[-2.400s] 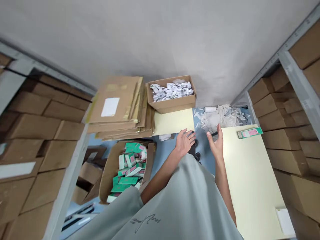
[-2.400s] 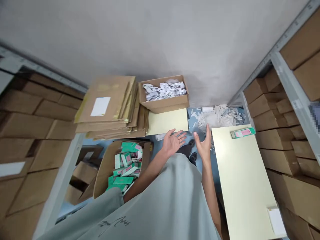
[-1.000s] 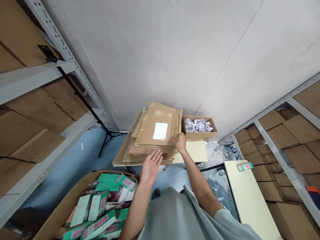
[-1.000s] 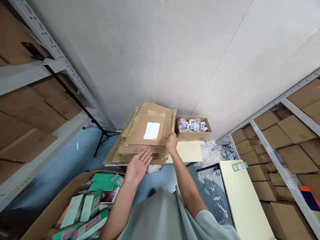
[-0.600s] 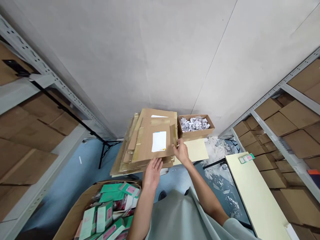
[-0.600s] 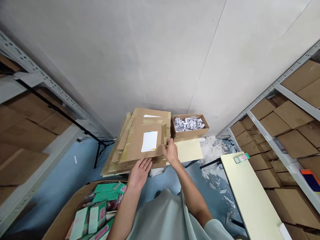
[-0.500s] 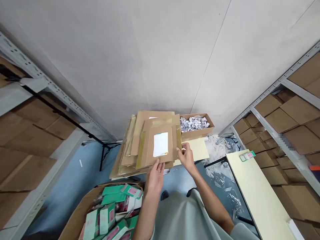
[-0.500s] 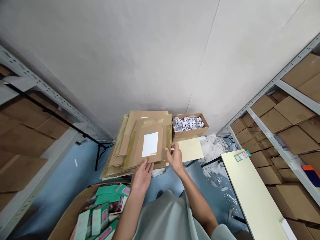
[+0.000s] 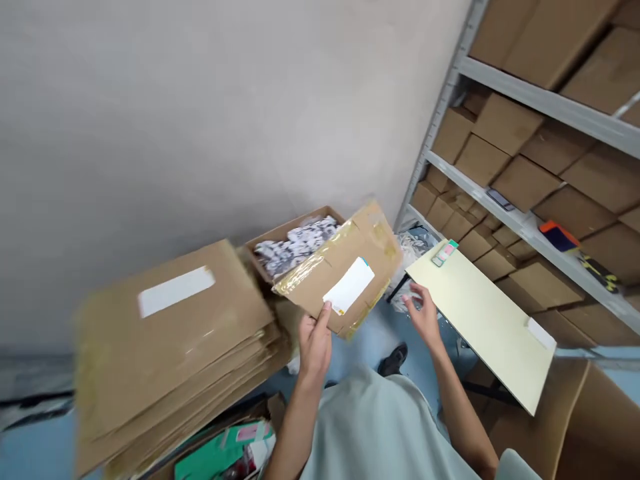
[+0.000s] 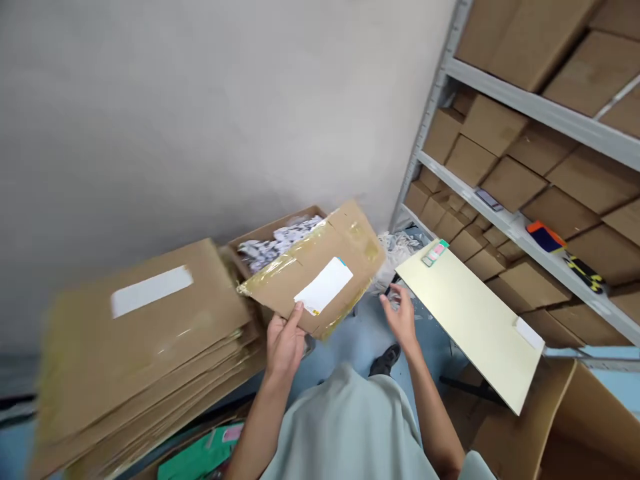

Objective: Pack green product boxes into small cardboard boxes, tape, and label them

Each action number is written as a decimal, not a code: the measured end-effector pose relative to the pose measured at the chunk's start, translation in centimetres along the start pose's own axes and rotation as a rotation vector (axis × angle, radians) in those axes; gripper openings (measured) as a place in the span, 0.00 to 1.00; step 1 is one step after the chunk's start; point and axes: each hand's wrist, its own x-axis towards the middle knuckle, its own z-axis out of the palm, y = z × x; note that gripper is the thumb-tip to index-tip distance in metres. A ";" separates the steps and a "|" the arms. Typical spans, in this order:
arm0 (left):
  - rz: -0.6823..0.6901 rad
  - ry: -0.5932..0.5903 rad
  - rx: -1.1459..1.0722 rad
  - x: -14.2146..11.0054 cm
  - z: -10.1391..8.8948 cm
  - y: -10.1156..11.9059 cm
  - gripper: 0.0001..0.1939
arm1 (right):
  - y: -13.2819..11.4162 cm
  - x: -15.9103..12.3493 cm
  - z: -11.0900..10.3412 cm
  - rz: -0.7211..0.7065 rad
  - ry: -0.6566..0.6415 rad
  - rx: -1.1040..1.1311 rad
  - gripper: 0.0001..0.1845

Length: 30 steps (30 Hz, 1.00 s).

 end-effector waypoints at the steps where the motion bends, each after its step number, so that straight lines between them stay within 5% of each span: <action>1: -0.031 -0.039 0.031 0.5 2.0 -1.0 0.29 | 1.0 1.7 -2.7 -0.004 0.077 -0.023 0.32; 5: -0.119 -0.215 0.186 2.5 10.5 -5.6 0.30 | 5.8 7.5 -13.1 0.044 0.255 -0.048 0.40; 9: -0.239 -0.402 0.383 4.1 19.3 -11.1 0.28 | 11.2 10.3 -22.0 0.151 0.329 0.008 0.47; 15: -0.356 -0.599 0.616 5.5 30.3 -20.9 0.23 | 18.2 7.8 -31.9 0.287 0.393 0.132 0.23; 18: -0.344 -0.620 0.673 6.2 34.4 -26.4 0.20 | 20.9 5.6 -33.7 0.380 0.499 0.051 0.18; 23: -0.484 -0.704 0.734 6.9 38.9 -34.4 0.22 | 24.2 3.8 -32.6 0.592 0.712 -0.125 0.17; 30: -0.537 -1.012 0.728 8.6 41.8 -38.0 0.23 | 24.8 3.2 -29.3 0.848 0.795 -0.055 0.25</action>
